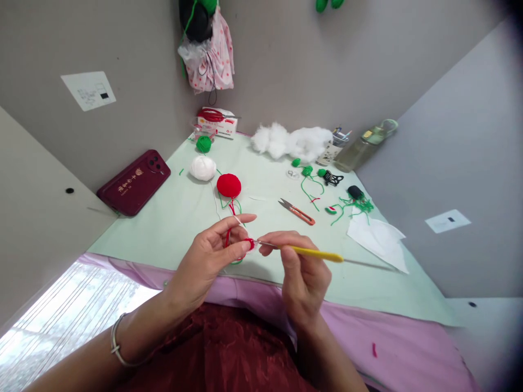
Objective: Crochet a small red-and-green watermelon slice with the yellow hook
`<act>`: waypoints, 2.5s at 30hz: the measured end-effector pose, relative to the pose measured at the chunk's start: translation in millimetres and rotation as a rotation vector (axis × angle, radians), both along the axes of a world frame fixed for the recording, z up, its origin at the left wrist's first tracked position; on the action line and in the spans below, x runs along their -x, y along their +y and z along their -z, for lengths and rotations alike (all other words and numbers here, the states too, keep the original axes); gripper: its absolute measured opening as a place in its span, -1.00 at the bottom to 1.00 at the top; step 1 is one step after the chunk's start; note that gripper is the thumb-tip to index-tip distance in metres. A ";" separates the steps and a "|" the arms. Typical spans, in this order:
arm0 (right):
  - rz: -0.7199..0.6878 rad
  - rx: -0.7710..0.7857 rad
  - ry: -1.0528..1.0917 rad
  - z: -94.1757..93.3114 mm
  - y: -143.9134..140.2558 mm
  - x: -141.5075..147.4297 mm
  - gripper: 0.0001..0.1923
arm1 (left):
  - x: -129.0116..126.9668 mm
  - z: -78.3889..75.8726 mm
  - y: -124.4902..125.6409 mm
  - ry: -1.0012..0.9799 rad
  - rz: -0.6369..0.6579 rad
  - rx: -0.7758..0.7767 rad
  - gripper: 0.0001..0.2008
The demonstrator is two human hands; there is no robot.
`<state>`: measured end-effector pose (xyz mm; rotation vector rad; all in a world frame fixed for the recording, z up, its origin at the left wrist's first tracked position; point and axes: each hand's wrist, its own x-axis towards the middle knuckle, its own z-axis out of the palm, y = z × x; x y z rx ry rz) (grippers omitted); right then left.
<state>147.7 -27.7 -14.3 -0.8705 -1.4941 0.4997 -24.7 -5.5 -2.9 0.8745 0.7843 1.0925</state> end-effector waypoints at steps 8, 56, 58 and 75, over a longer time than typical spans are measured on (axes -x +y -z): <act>0.219 -0.380 -0.456 18.2 0.4 5.0 -0.60 | -2.9 -0.7 0.1 -0.053 0.032 0.094 -0.46; 0.063 -0.065 -0.044 5.0 1.1 1.9 -0.70 | -2.8 -2.0 2.9 -0.215 0.095 0.289 -0.48; -0.033 0.044 0.130 1.2 4.4 2.6 -0.74 | -2.9 -2.2 3.5 -0.179 0.076 0.238 -0.49; -0.104 0.166 0.306 5.7 8.1 3.1 -0.79 | -6.6 3.3 6.3 -0.166 0.056 0.178 -0.60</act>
